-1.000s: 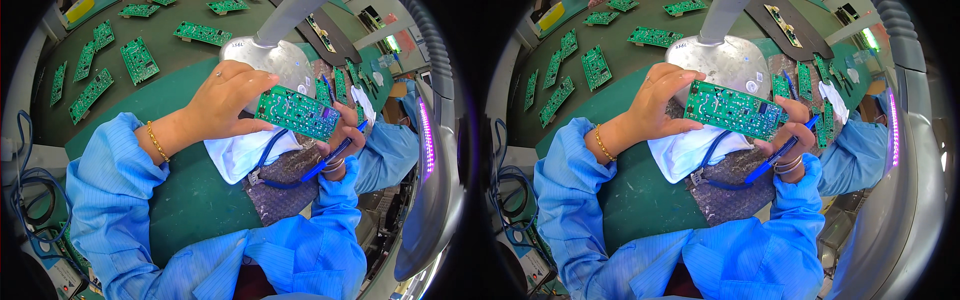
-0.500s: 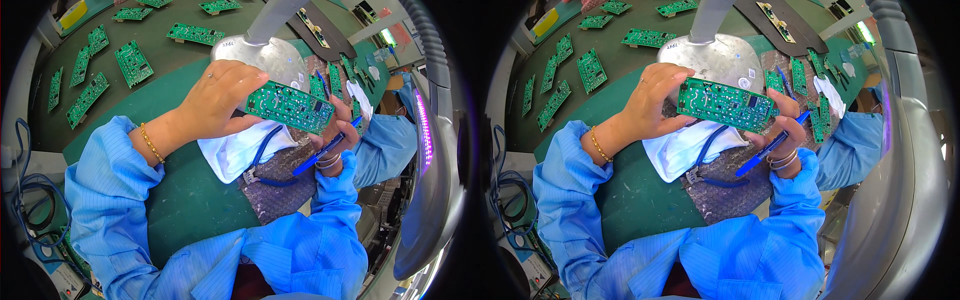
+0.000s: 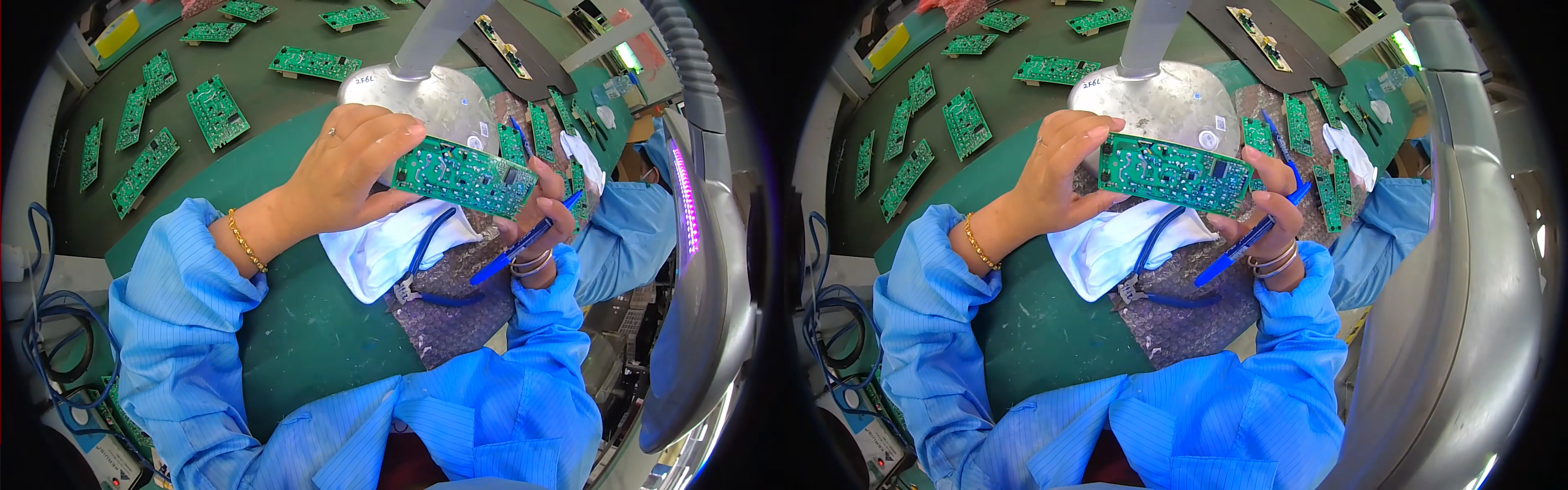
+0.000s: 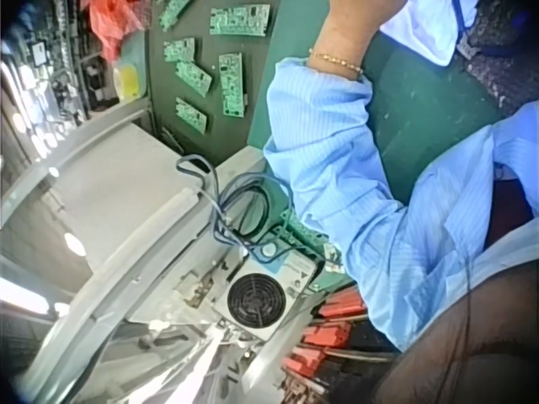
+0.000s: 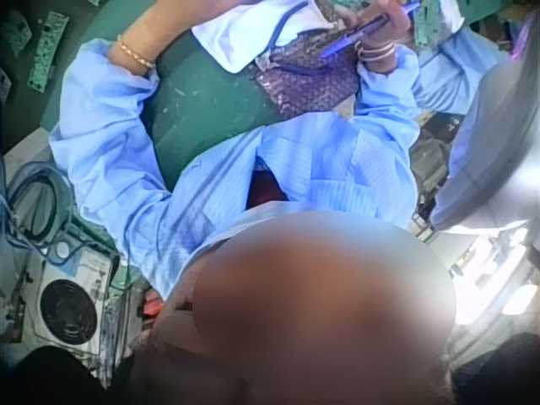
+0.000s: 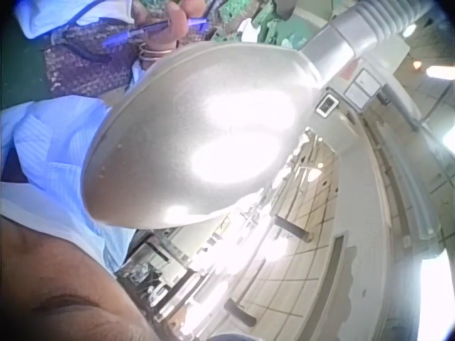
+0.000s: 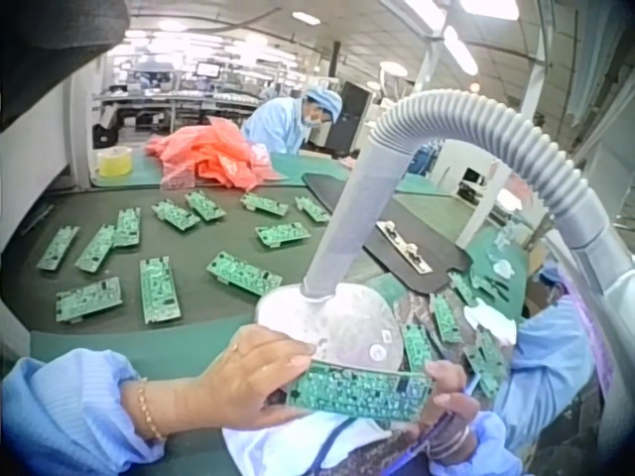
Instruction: Inspecting and marking components on printed circuit boards at a workstation.
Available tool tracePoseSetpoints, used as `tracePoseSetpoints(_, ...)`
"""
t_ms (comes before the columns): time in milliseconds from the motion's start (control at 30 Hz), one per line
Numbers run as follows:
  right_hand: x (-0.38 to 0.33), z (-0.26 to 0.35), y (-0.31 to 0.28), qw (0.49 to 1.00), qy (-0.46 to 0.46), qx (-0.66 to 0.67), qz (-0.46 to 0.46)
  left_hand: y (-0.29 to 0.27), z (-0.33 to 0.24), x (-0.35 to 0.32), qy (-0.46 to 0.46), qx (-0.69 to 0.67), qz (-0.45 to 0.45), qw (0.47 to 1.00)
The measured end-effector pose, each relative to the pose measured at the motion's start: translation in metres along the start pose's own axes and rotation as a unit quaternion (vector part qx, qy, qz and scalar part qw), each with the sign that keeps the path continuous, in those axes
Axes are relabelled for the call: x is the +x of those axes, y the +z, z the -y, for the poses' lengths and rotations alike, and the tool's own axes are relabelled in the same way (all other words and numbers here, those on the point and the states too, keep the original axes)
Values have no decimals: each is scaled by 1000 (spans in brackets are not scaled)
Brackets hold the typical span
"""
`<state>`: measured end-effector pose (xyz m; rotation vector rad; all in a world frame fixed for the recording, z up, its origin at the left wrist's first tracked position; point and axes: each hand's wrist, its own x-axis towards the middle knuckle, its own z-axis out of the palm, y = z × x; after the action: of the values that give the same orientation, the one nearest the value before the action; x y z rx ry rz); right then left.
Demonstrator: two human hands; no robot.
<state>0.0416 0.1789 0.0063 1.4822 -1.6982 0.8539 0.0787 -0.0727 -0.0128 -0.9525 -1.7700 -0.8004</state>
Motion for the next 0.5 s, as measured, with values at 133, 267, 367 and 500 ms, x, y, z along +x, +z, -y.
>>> tracePoseSetpoints(133,1,-1,0,999,-7,-38,-14,-1,0,1,0,-2,-1,1000)
tracePoseSetpoints(267,-1,-1,-1,999,-8,-34,-17,0,-1,2,1,-1,0,1000)
tracePoseSetpoints(367,-2,-1,-2,1000,3,20,-1,1,-2,3,0,1,1,1000)
tracePoseSetpoints(500,-2,0,-1,1000,-2,21,-5,-1,-3,3,-1,2,4,1000)
